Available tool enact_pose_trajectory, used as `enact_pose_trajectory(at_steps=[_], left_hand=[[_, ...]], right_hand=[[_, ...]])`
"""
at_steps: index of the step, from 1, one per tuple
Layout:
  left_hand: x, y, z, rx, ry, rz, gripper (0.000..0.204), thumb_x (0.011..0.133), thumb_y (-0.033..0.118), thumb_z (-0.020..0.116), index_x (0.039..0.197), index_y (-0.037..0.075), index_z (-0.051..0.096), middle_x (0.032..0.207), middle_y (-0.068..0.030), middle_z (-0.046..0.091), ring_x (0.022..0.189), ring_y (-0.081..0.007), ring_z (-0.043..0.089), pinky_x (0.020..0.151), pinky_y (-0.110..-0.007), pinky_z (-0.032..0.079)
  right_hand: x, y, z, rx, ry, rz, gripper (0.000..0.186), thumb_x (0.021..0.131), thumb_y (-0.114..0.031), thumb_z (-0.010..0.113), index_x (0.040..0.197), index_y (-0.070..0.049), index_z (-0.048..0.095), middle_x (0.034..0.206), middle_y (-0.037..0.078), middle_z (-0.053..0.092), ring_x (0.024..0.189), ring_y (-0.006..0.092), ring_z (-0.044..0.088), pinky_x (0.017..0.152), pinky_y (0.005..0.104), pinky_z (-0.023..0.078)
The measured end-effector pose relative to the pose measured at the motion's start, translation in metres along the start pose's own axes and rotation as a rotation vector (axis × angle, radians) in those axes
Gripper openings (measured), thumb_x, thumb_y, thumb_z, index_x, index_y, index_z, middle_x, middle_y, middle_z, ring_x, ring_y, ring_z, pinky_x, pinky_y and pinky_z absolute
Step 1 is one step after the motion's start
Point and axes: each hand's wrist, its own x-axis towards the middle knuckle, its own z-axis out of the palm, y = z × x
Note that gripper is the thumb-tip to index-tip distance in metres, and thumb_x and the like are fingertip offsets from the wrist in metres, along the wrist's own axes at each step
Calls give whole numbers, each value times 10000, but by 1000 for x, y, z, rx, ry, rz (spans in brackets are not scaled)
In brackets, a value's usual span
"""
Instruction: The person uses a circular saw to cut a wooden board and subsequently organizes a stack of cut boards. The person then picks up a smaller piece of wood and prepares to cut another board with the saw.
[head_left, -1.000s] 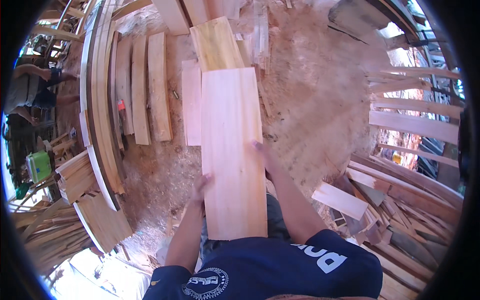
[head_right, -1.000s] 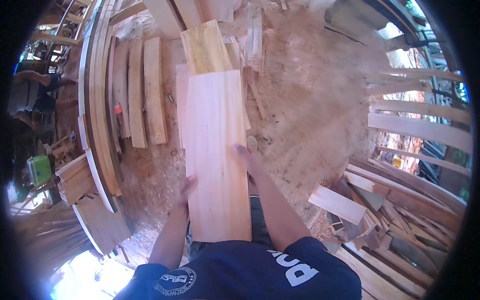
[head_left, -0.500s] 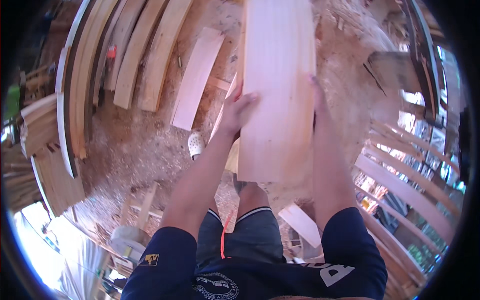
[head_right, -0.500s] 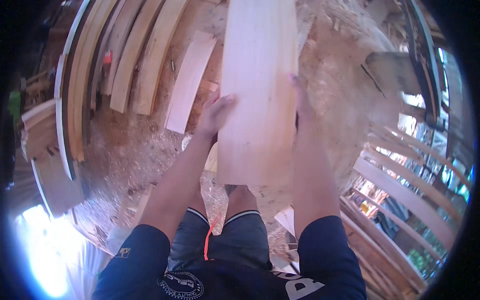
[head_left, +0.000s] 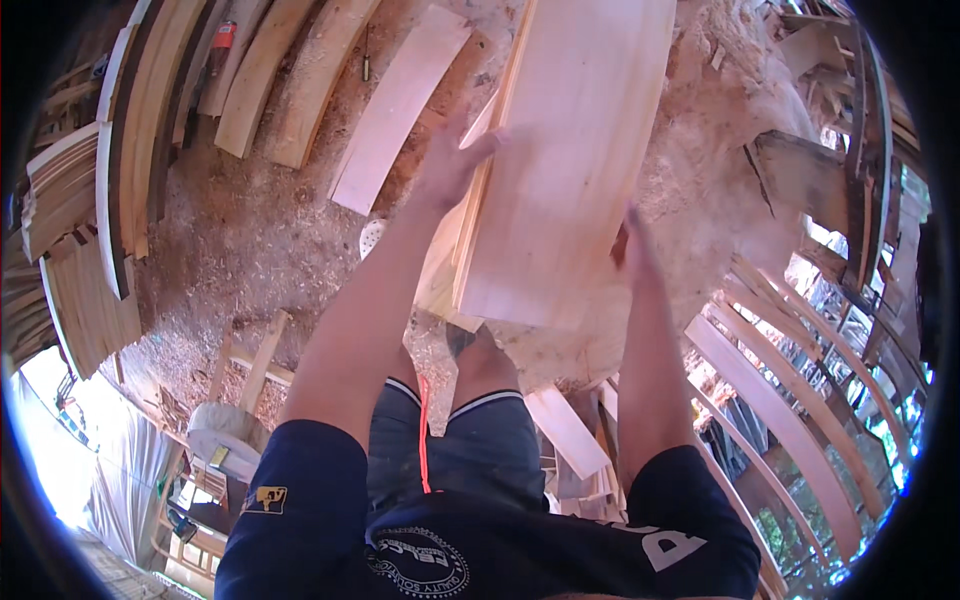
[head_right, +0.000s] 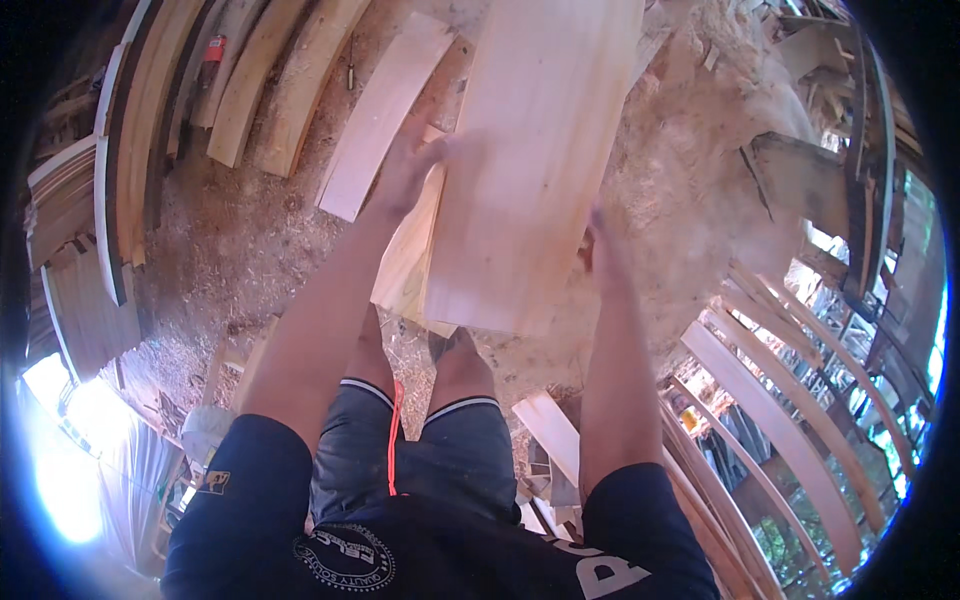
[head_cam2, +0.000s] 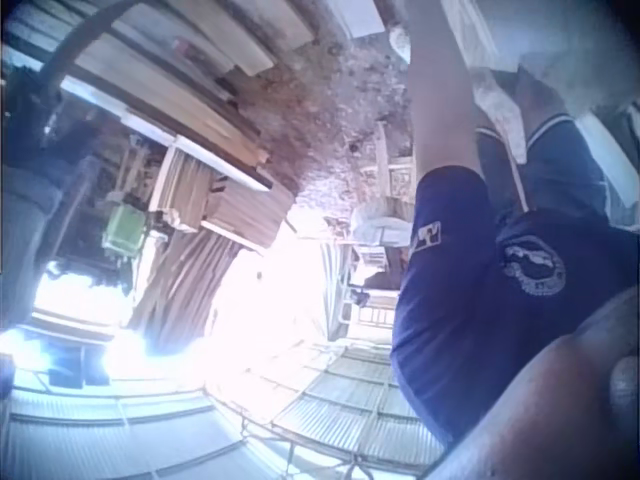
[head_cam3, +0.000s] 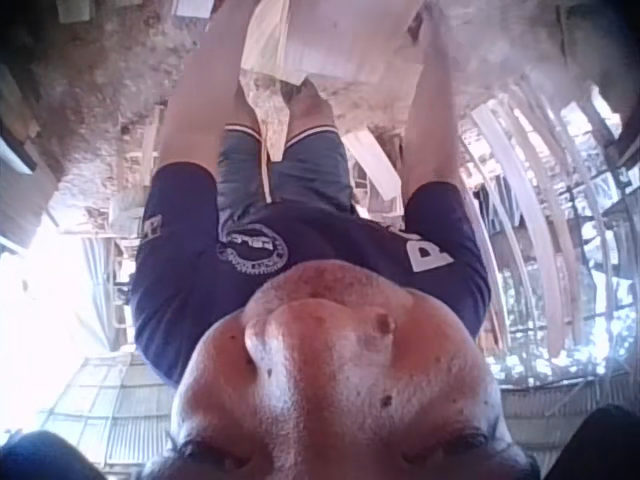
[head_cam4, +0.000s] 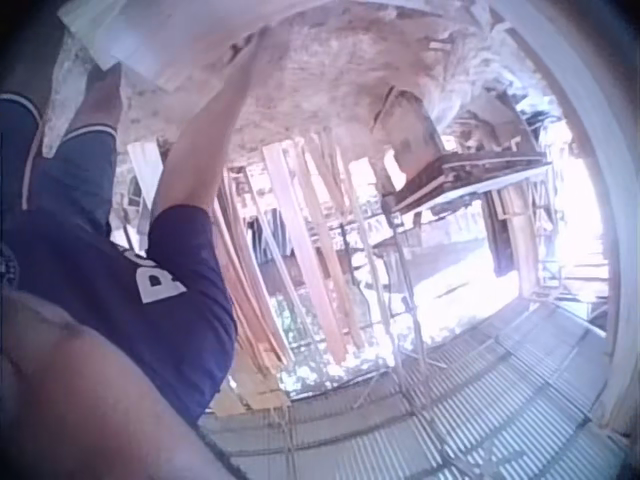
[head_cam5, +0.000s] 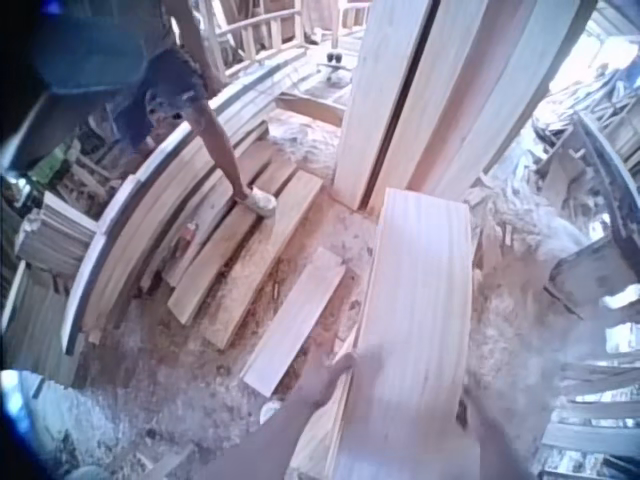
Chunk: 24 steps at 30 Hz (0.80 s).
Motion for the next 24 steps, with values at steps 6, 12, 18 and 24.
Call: enact_pose_trajectory(at_steps=[6, 12, 18, 24], left_hand=[[-4, 6, 28, -618, -399, -243, 775, 821, 423, 885, 1347, -73, 608, 1334, -220, 685, 1082, -233, 729, 959, -373, 578], [-9, 5, 22, -350, -328, -250, 839, 802, 535, 872, 1307, -85, 620, 1275, -243, 679, 1002, -270, 750, 906, -373, 606], [-60, -24, 11, -125, -410, -220, 1119, 783, 730, 766, 1455, -117, 478, 1488, -322, 484, 1349, -381, 526, 1141, -439, 438], [-141, -40, -21, 73, -381, -227, 1215, 801, 757, 729, 1583, -97, 359, 1611, -326, 381, 1531, -405, 366, 1268, -439, 301]], right_hand=[[-41, 32, 46, 285, -14, 28, 818, 1035, -640, 518, 1621, -96, 347, 1550, 122, 506, 1419, 277, 506, 1169, 459, 434], [-46, 32, 56, 232, 44, -53, 926, 996, -690, 555, 1611, -23, 368, 1585, 155, 486, 1438, 291, 499, 1189, 452, 406], [-60, 125, 45, 310, 38, -41, 896, 993, -704, 523, 1605, -68, 373, 1546, 145, 523, 1406, 335, 524, 1158, 512, 456], [-132, 218, 82, 531, 37, 4, 918, 974, -701, 572, 1610, -72, 368, 1604, 136, 460, 1464, 319, 454, 1215, 481, 376]])
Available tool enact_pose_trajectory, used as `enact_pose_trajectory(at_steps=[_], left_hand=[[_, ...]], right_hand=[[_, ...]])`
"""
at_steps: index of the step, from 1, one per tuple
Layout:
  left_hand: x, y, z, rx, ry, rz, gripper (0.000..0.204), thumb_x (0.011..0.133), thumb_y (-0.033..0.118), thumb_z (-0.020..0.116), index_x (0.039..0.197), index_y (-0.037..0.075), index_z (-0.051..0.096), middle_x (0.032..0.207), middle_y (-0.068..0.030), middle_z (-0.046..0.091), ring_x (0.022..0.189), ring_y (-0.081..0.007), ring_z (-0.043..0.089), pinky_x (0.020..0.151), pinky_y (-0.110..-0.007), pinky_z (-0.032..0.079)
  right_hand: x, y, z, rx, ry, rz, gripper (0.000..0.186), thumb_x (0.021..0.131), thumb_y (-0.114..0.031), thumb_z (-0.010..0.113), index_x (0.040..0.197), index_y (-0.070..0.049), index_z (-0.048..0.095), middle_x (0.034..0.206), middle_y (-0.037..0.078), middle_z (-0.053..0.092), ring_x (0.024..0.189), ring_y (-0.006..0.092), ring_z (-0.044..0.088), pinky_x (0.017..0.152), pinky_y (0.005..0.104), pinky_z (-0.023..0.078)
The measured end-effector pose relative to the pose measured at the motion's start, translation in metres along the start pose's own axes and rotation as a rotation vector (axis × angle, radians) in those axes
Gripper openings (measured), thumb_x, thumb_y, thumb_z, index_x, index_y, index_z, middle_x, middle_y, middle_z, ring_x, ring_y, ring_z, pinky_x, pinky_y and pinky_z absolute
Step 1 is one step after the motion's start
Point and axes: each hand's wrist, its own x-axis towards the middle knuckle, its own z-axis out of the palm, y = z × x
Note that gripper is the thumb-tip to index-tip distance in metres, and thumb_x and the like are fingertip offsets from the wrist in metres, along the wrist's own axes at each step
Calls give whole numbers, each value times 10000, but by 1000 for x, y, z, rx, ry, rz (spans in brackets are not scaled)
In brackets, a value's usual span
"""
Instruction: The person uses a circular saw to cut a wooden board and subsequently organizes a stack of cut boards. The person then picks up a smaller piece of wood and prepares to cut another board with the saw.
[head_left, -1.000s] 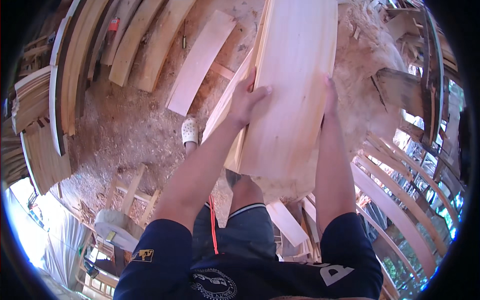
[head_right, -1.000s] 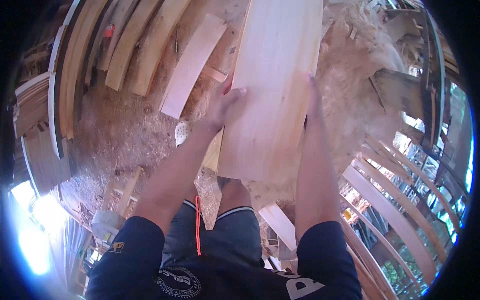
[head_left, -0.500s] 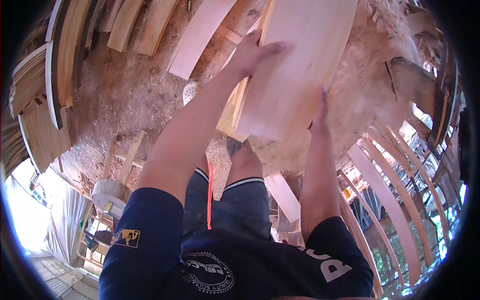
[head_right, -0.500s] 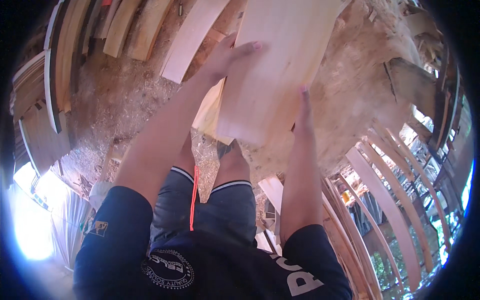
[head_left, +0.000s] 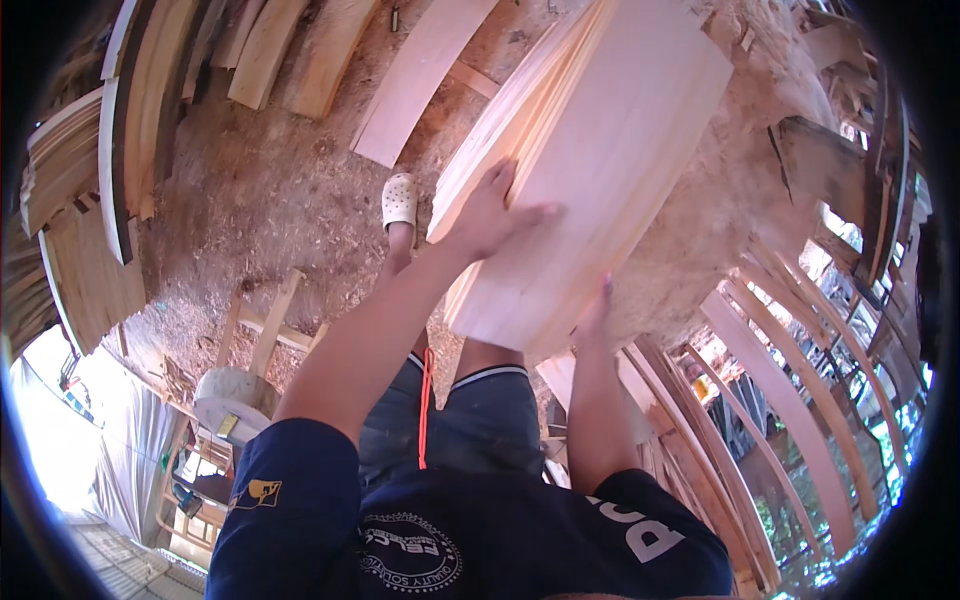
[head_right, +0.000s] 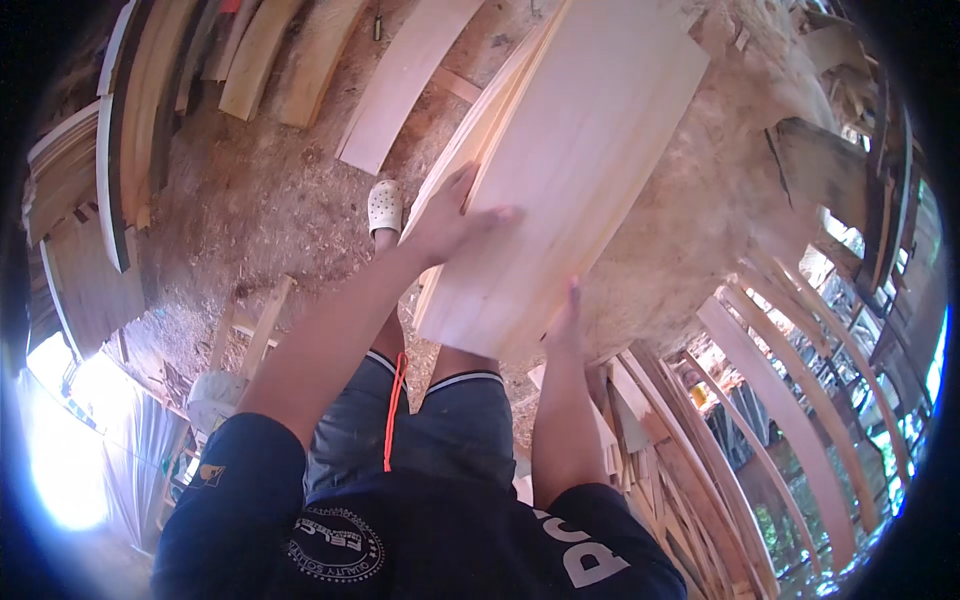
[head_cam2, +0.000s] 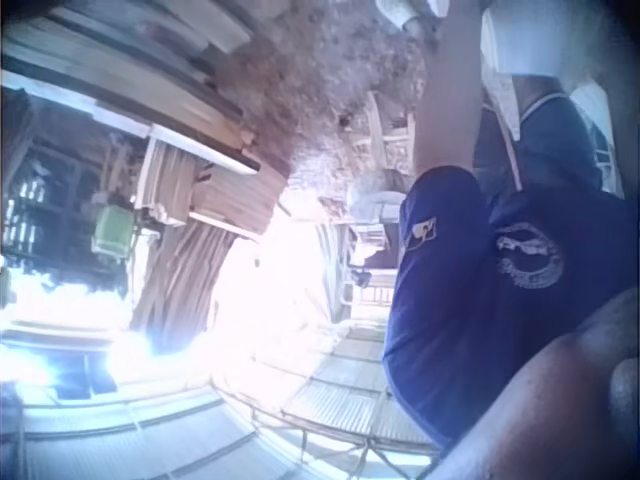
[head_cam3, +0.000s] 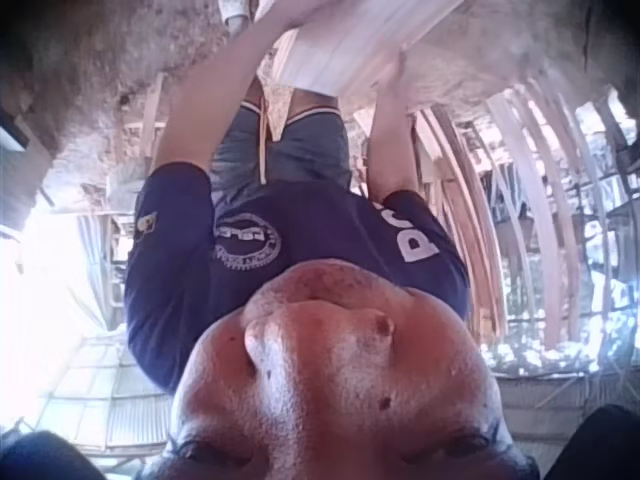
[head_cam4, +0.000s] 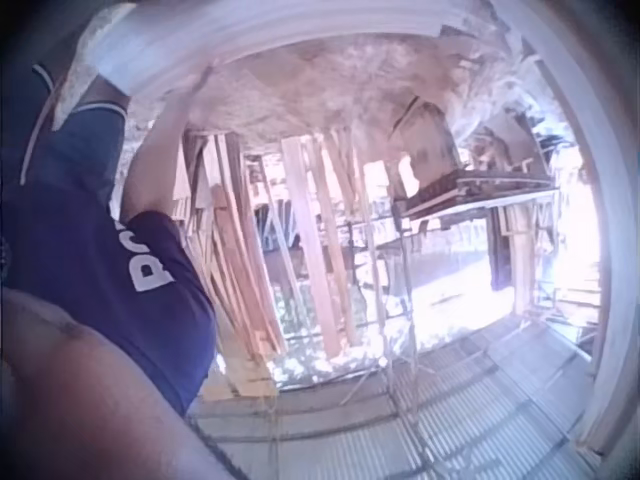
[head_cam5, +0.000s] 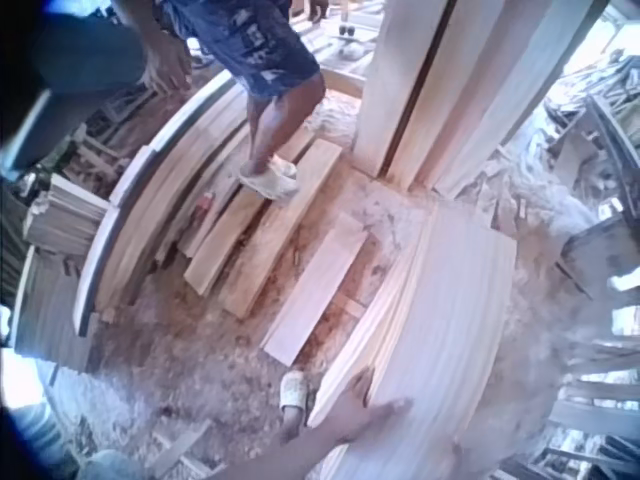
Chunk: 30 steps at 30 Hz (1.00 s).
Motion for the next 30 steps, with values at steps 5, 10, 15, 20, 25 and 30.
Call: enact_pose_trajectory(at_steps=[5, 10, 15, 20, 25, 30], left_hand=[[-54, -63, -33, -612, 128, -182, 810, 1011, 555, 627, 1548, -32, 473, 1576, -164, 495, 1442, -251, 479, 1218, -373, 350], [-136, -154, -17, -1023, 366, -802, 760, 1035, 599, 549, 1533, 26, 510, 1434, -137, 627, 1331, -251, 572, 1152, -393, 410], [-136, -151, 30, -1398, 9, -1069, 954, 928, 770, 559, 1511, 16, 513, 1431, -186, 633, 1321, -330, 611, 1144, -461, 459], [-131, -159, 33, -1570, 87, -924, 894, 986, 737, 516, 1484, -4, 528, 1324, -218, 688, 1174, -343, 699, 1041, -469, 551], [-112, -147, 5, -1536, 31, -870, 820, 1035, 695, 464, 1474, 6, 540, 1314, -213, 696, 1170, -328, 709, 1040, -457, 558], [-94, -128, -1, -1510, 63, -928, 793, 1058, 669, 437, 1501, 15, 506, 1346, -210, 680, 1181, -325, 706, 1040, -465, 560]], right_hand=[[-35, 22, 35, 14, 73, -30, 951, 962, -723, 575, 1616, -69, 350, 1597, 127, 466, 1455, 325, 461, 1201, 497, 389], [-39, 14, 43, 24, 68, -27, 955, 968, -739, 543, 1614, -63, 348, 1578, 128, 480, 1439, 327, 476, 1180, 509, 406], [-36, 12, 43, 33, -30, -34, 907, 1003, -736, 442, 1610, -67, 357, 1569, 130, 483, 1428, 325, 488, 1168, 502, 419], [-41, 10, 52, 31, 104, 4, 900, 1004, -743, 427, 1604, -75, 363, 1553, 124, 493, 1408, 319, 501, 1147, 502, 437], [-35, 11, 65, 43, 24, -36, 901, 1007, -740, 417, 1616, -81, 340, 1558, 122, 485, 1416, 323, 493, 1152, 501, 433], [-25, -2, 78, 9, 115, -34, 917, 1003, -752, 418, 1628, -87, 324, 1596, 127, 447, 1461, 332, 450, 1182, 513, 404]])
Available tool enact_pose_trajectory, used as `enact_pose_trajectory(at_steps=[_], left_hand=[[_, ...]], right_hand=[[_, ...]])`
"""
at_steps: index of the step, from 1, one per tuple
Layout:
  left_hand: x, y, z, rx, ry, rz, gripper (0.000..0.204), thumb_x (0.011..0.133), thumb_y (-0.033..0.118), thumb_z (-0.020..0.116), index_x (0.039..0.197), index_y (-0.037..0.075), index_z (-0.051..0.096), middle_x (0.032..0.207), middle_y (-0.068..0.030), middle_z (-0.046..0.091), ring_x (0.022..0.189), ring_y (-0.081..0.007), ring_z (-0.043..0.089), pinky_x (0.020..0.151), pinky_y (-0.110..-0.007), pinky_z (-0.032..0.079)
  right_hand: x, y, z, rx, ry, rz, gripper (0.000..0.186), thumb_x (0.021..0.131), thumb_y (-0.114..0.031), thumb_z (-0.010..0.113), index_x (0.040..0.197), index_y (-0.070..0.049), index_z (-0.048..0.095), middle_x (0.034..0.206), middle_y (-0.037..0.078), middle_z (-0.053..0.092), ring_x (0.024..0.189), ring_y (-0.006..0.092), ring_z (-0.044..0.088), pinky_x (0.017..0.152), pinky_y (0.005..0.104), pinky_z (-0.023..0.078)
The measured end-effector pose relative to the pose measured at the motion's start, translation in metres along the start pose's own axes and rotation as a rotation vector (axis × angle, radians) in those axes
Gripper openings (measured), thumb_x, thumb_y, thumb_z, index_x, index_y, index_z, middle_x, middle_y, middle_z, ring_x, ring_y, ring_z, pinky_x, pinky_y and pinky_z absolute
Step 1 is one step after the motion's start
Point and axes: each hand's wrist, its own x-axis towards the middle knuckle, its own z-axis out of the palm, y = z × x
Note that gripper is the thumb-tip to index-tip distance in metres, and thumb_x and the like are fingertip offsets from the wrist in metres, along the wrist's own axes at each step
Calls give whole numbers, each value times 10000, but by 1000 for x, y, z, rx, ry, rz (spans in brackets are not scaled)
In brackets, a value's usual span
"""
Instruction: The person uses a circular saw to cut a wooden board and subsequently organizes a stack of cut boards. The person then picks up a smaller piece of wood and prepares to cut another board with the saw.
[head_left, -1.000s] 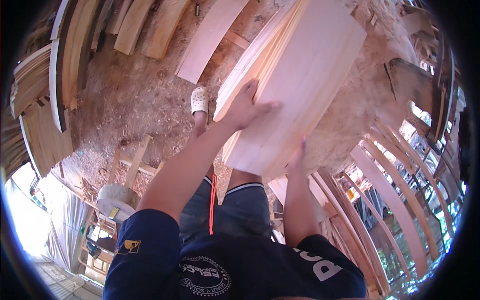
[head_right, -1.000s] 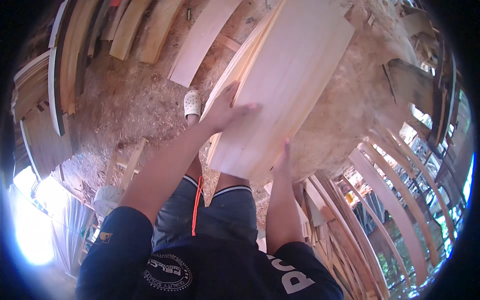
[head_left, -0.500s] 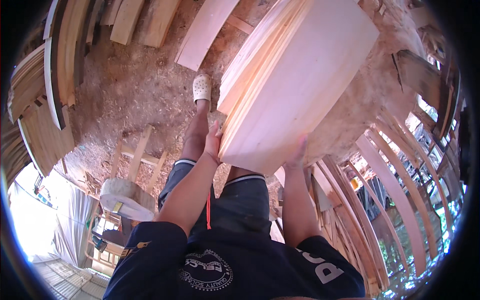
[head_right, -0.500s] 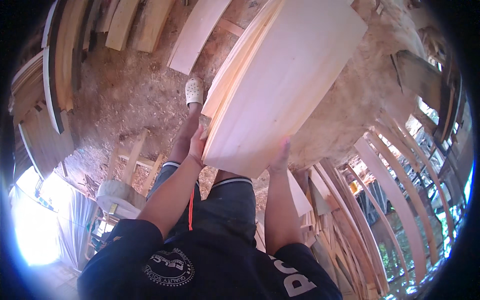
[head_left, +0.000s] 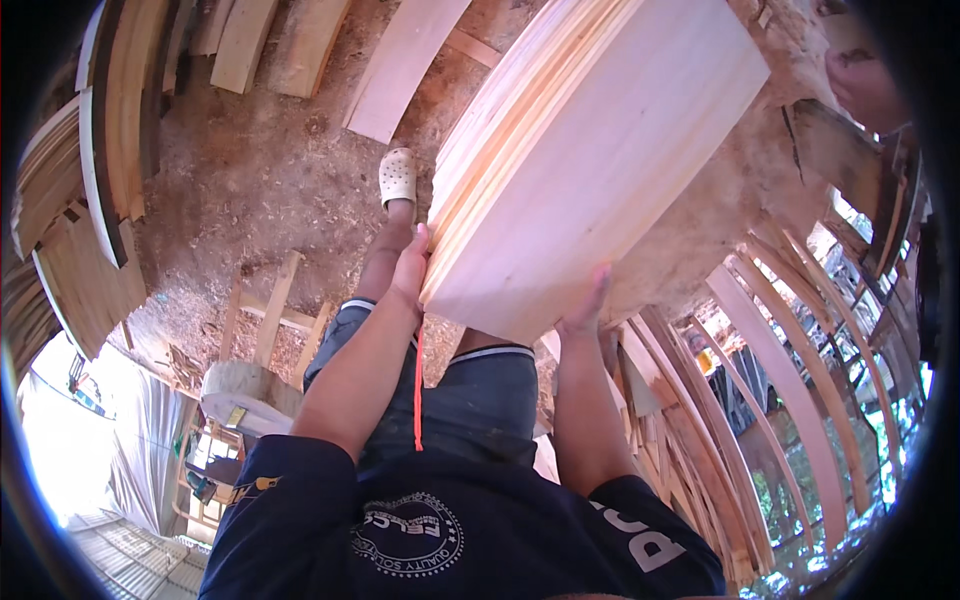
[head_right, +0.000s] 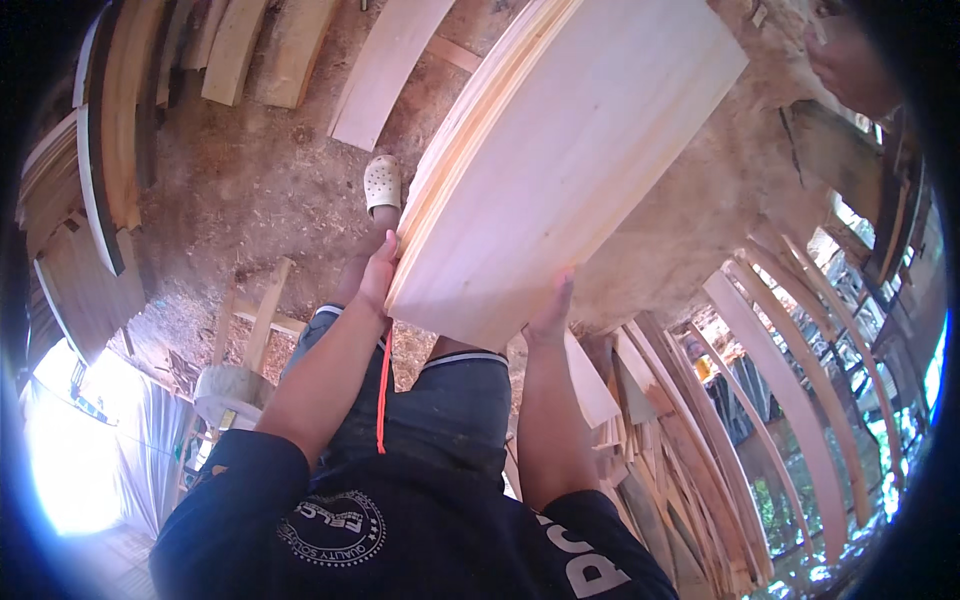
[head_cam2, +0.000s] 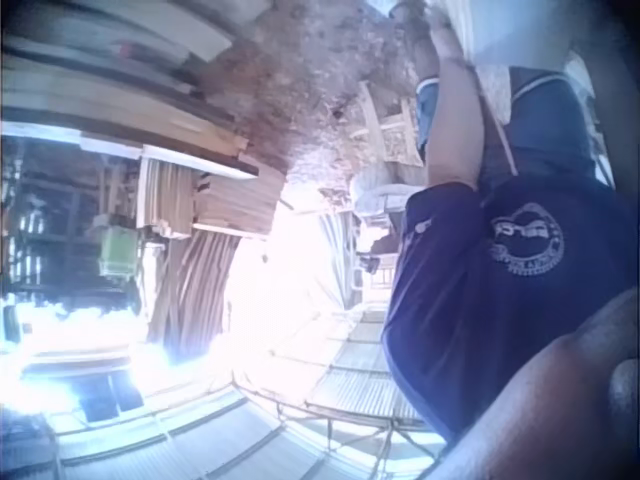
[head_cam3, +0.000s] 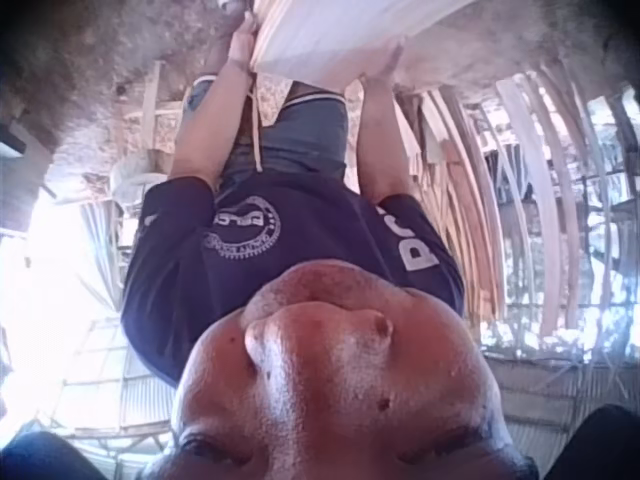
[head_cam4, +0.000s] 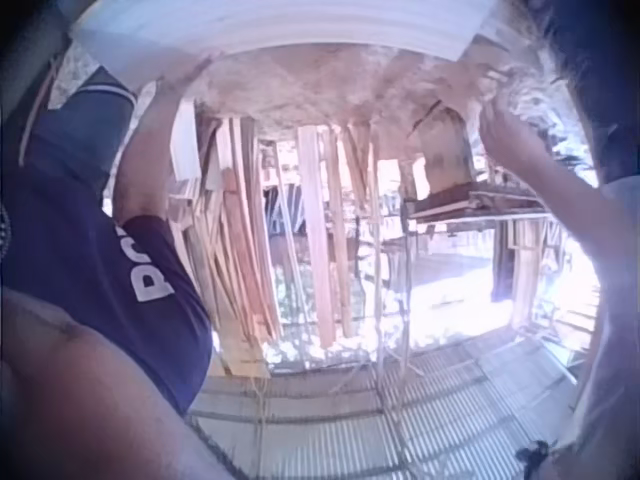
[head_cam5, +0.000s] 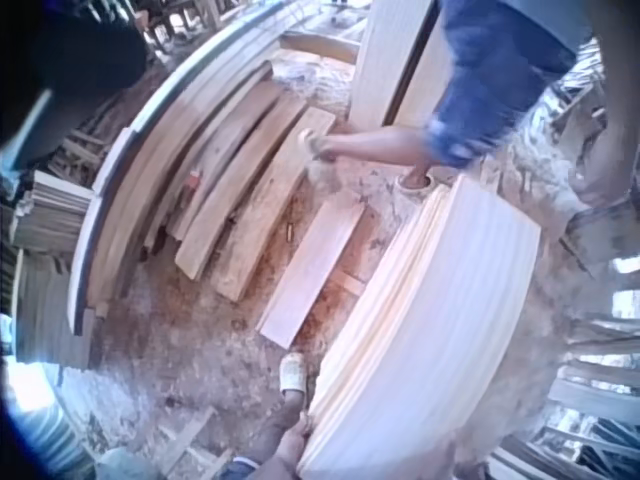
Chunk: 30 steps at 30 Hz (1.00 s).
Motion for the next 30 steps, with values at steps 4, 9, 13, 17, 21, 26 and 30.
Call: enact_pose_trajectory(at_steps=[4, 9, 13, 17, 21, 26, 30], left_hand=[[10, 8, 2, -24, -45, 0, 706, 1093, 576, 434, 1512, 10, 486, 1352, -220, 672, 1175, -326, 707, 1045, -463, 558], [22, 17, -3, 0, -68, 7, 584, 1102, 422, 410, 1489, -6, 498, 1327, -241, 679, 1138, -338, 716, 1039, -460, 562], [25, 16, 0, 35, -4, 1, 600, 1101, 442, 406, 1476, -16, 505, 1310, -247, 685, 1120, -340, 719, 1029, -463, 564], [24, 22, 3, 144, 55, 14, 583, 1098, 434, 428, 1453, -19, 522, 1283, -226, 696, 1093, -315, 724, 1006, -437, 573], [21, 42, 31, 534, 169, 182, 678, 1083, 524, 475, 1432, -52, 555, 1322, -193, 678, 1195, -255, 653, 1033, -397, 506], [50, 45, 43, 564, 145, 177, 790, 1079, 587, 446, 1488, -86, 505, 1428, -216, 618, 1261, -255, 611, 1091, -371, 451], [57, 48, 41, 636, 181, 242, 717, 1096, 513, 466, 1530, -52, 380, 1259, -207, 677, 1046, -247, 697, 931, -383, 552]], right_hand=[[9, -12, 6, -5, -11, 14, 923, 995, -750, 440, 1626, -87, 325, 1594, 133, 447, 1457, 341, 453, 1182, 521, 403], [7, -25, 24, -8, -5, -15, 984, 967, -777, 486, 1640, -82, 304, 1621, 141, 415, 1485, 349, 410, 1213, 525, 358], [10, -26, 20, -21, -7, -11, 1021, 944, -802, 507, 1637, -80, 307, 1621, 139, 418, 1476, 348, 423, 1208, 527, 367], [19, -27, -9, -11, -153, 33, 1027, 933, -810, 522, 1621, -74, 326, 1589, 135, 455, 1454, 348, 452, 1188, 531, 405], [23, -35, -8, 371, -75, 226, 823, 1014, -680, 530, 1566, -77, 437, 1498, 88, 565, 1361, 279, 555, 1125, 467, 474], [35, 20, -9, 525, 91, 360, 776, 1031, -654, 516, 1558, -88, 452, 1474, 86, 581, 1345, 274, 566, 1116, 465, 481], [32, 53, -17, 532, 126, 408, 740, 1044, -634, 504, 1551, -97, 464, 1455, 85, 594, 1333, 271, 575, 1108, 463, 486]])
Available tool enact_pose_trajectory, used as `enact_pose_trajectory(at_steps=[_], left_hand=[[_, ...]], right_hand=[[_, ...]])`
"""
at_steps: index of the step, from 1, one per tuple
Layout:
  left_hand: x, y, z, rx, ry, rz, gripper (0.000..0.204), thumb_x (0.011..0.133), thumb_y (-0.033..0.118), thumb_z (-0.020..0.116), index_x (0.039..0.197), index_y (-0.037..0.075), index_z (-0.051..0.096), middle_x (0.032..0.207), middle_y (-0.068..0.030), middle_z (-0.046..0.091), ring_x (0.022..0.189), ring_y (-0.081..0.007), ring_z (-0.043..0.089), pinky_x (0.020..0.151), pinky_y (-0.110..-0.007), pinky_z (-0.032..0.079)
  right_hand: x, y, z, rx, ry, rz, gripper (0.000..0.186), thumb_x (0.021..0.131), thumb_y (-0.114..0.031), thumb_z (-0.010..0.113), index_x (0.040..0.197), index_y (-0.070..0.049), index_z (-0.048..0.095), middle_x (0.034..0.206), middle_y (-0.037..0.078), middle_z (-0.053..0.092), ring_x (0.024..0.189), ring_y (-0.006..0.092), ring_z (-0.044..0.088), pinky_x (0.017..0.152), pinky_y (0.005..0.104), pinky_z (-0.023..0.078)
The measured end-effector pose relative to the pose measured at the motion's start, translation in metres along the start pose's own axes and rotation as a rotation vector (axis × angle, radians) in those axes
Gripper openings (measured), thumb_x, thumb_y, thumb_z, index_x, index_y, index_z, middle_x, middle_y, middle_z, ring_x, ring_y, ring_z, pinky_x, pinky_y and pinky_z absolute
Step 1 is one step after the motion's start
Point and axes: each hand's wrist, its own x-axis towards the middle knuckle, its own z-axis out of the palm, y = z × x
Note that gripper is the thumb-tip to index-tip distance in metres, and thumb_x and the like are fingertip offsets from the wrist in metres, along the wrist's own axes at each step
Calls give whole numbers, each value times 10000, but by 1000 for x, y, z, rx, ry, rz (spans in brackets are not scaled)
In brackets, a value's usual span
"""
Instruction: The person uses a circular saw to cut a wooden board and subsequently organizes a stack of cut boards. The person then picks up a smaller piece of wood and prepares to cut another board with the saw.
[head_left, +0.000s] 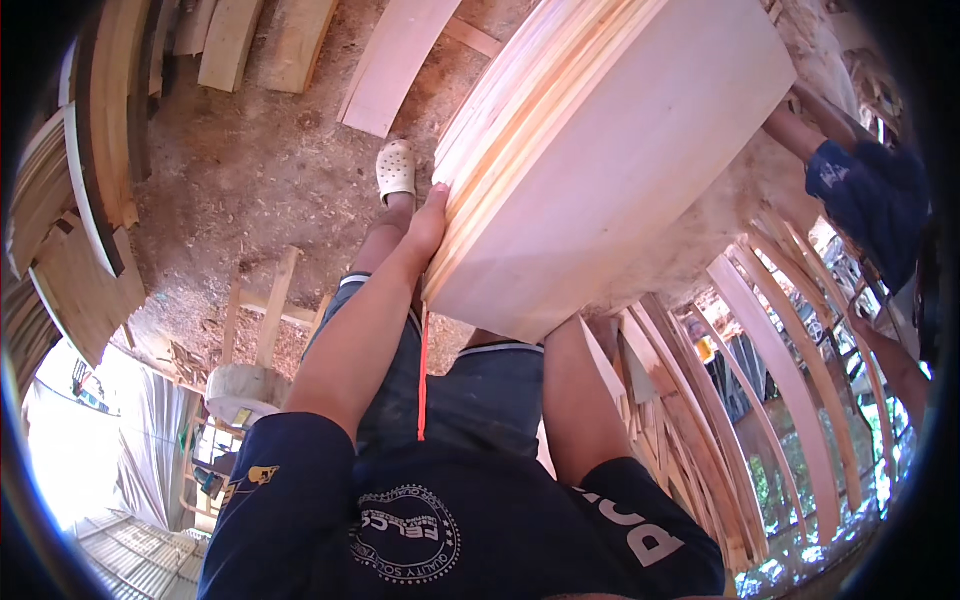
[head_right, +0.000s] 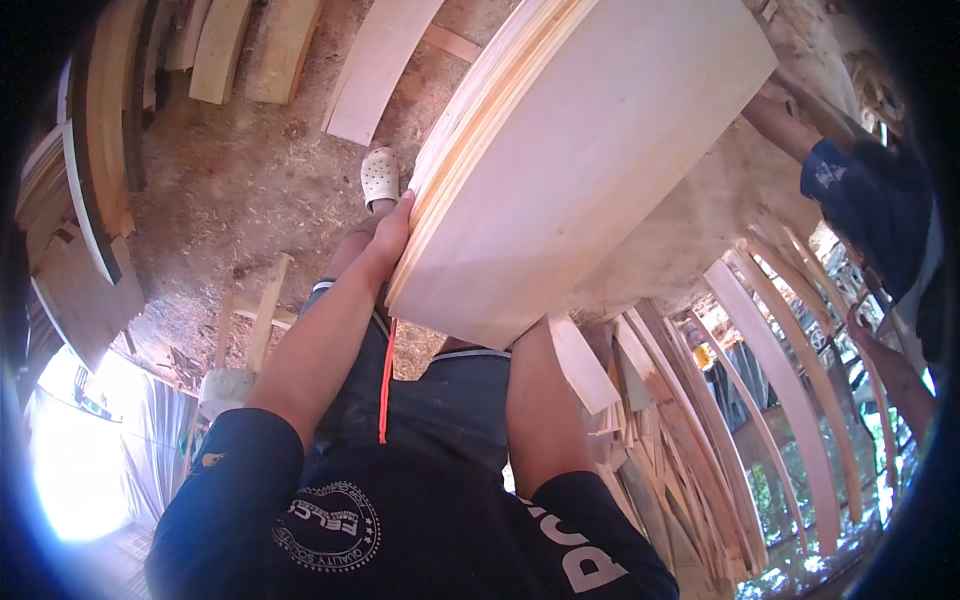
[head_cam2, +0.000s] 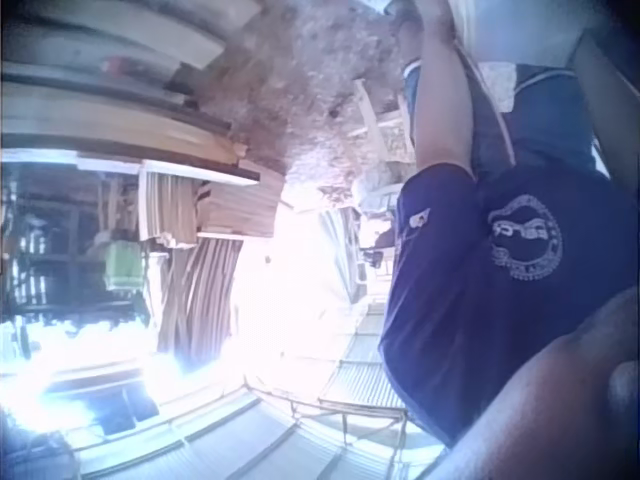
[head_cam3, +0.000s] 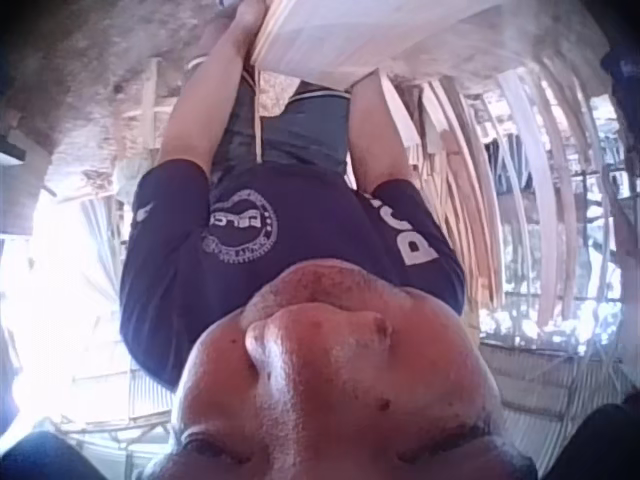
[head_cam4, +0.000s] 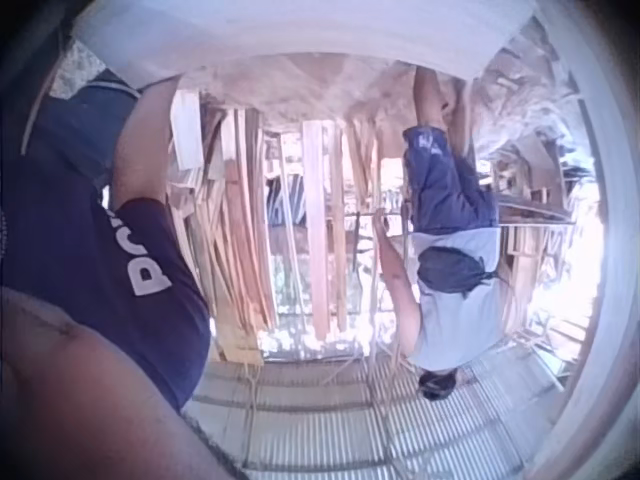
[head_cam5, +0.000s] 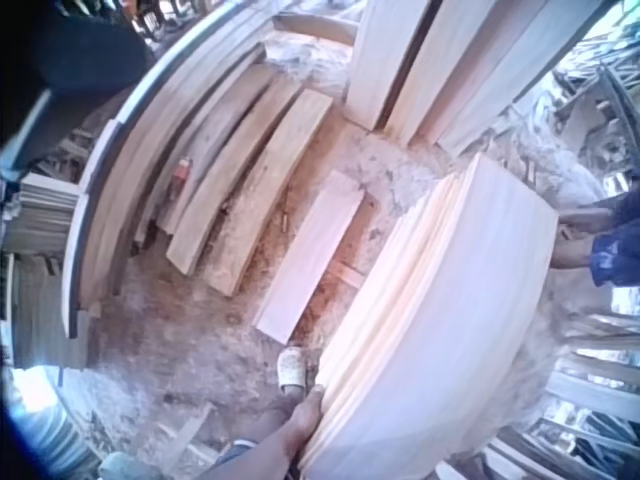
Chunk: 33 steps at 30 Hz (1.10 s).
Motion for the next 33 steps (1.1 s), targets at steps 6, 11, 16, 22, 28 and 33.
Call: enact_pose_trajectory(at_steps=[6, 11, 16, 22, 28, 33], left_hand=[[13, 5, -12, 320, -120, -14, 778, 1124, 554, 260, 1666, -2, 219, 1753, -151, 218, 1628, -251, 163, 1307, -348, 127], [5, 7, -11, 80, -204, -101, 771, 1115, 560, 330, 1649, 6, 286, 1718, -167, 292, 1568, -267, 303, 1275, -362, 249], [-5, -39, -45, -405, -172, -173, 862, 1040, 673, 438, 1604, 24, 385, 1544, -197, 540, 1349, -315, 585, 1160, -429, 445], [-22, -100, -26, -960, -247, -135, 980, 991, 759, 447, 1636, 33, 318, 1527, -196, 558, 1341, -353, 598, 1159, -460, 458], [-26, -120, 29, -1285, -223, 118, 844, 1039, 720, 385, 1558, 61, 480, 1494, -186, 589, 1339, -350, 601, 1119, -501, 496], [-35, -105, 48, -1318, -144, 140, 833, 1041, 721, 381, 1567, 81, 468, 1505, -179, 578, 1352, -352, 586, 1123, -504, 493]], right_hand=[[10, 10, -12, -32, 46, 10, 687, 1064, -604, 486, 1541, -110, 482, 1426, 82, 613, 1314, 265, 588, 1096, 460, 494], [14, -16, -15, -153, 100, -15, 644, 1080, -579, 472, 1532, -120, 497, 1402, 80, 630, 1298, 261, 600, 1086, 458, 501], [1, -125, 54, -879, 205, -360, 586, 1103, -541, 460, 1466, -92, 560, 1336, 69, 666, 1223, 220, 614, 1050, 412, 496], [-47, -321, 236, -1700, 205, -1195, 618, 1106, -516, 452, 1165, 42, 710, 1056, 168, 737, 981, 298, 668, 917, 423, 501], [33, -406, 429, -2118, 305, -1405, 597, 1107, -545, 438, 1140, -36, 748, 1016, 61, 730, 878, 180, 684, 899, 359, 561], [85, -368, 481, -1801, -45, -456, 667, 1090, -594, 446, 1237, -1, 713, 1069, 117, 760, 978, 260, 690, 890, 421, 517]])
